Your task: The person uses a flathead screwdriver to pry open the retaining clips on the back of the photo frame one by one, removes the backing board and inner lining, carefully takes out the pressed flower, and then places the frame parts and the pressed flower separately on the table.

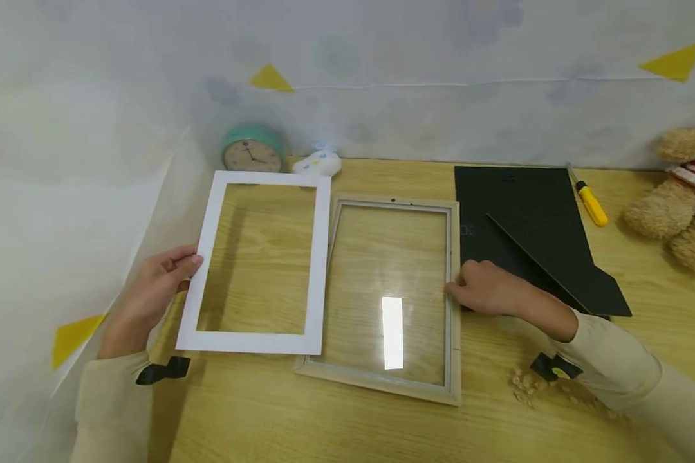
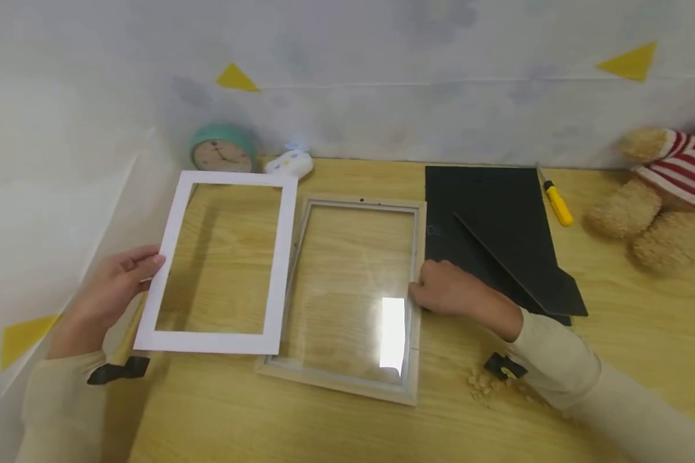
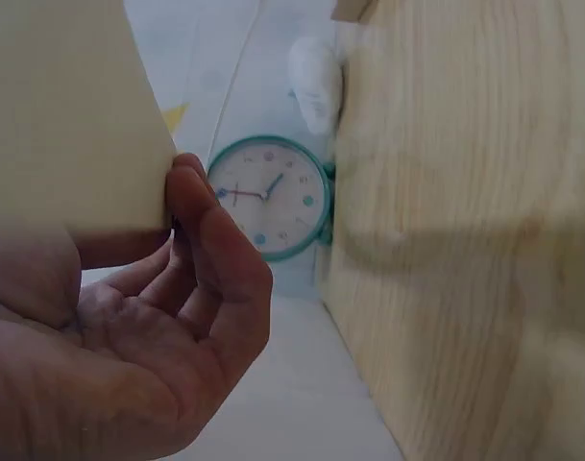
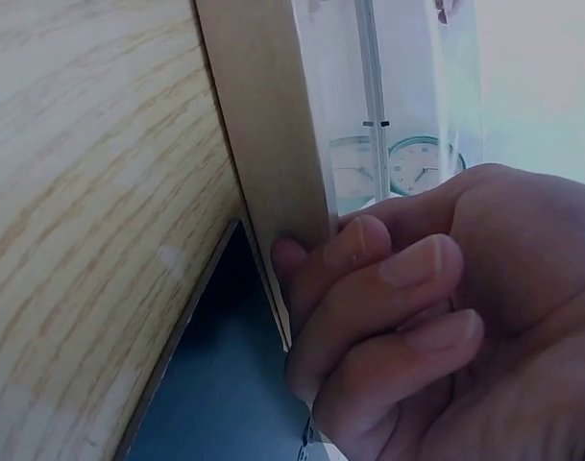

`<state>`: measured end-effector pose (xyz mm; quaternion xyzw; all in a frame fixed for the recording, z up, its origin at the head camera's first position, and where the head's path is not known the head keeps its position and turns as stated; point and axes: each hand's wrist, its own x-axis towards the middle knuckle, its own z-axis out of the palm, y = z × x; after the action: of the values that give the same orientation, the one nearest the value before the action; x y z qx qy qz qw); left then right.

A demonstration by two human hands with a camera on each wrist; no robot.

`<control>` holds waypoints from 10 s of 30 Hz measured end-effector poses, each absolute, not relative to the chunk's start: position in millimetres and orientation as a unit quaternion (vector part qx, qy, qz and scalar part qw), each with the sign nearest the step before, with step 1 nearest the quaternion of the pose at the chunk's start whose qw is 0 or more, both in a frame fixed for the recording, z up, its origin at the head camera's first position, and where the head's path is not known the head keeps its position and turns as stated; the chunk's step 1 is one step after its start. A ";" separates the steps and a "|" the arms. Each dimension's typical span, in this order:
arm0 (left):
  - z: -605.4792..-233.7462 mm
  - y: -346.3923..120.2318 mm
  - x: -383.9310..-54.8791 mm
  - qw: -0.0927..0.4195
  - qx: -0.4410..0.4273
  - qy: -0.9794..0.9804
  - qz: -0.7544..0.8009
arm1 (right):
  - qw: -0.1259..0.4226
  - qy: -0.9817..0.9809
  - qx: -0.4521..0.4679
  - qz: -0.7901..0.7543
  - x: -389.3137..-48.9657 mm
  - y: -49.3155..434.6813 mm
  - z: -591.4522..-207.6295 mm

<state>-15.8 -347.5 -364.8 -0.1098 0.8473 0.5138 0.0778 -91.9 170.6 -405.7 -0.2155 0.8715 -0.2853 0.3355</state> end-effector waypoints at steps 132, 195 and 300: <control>-425.3 -175.2 25.0 0.244 -0.080 0.591 0.765 | 0.343 0.839 -0.145 -0.397 0.6 195.6 -413.1; -411.6 -171.6 55.1 0.166 -0.043 0.801 0.574 | 0.371 0.819 -0.137 -0.415 24.5 185.5 -420.2; -406.8 -153.6 -99.0 0.125 -0.102 0.553 0.817 | 0.232 0.951 -0.191 -0.071 -169.1 205.0 -403.2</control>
<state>-99.0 -153.6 -406.8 -0.1025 0.5530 0.8174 0.1246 -169.1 205.0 -403.2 -0.1910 0.9512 -0.0709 0.2319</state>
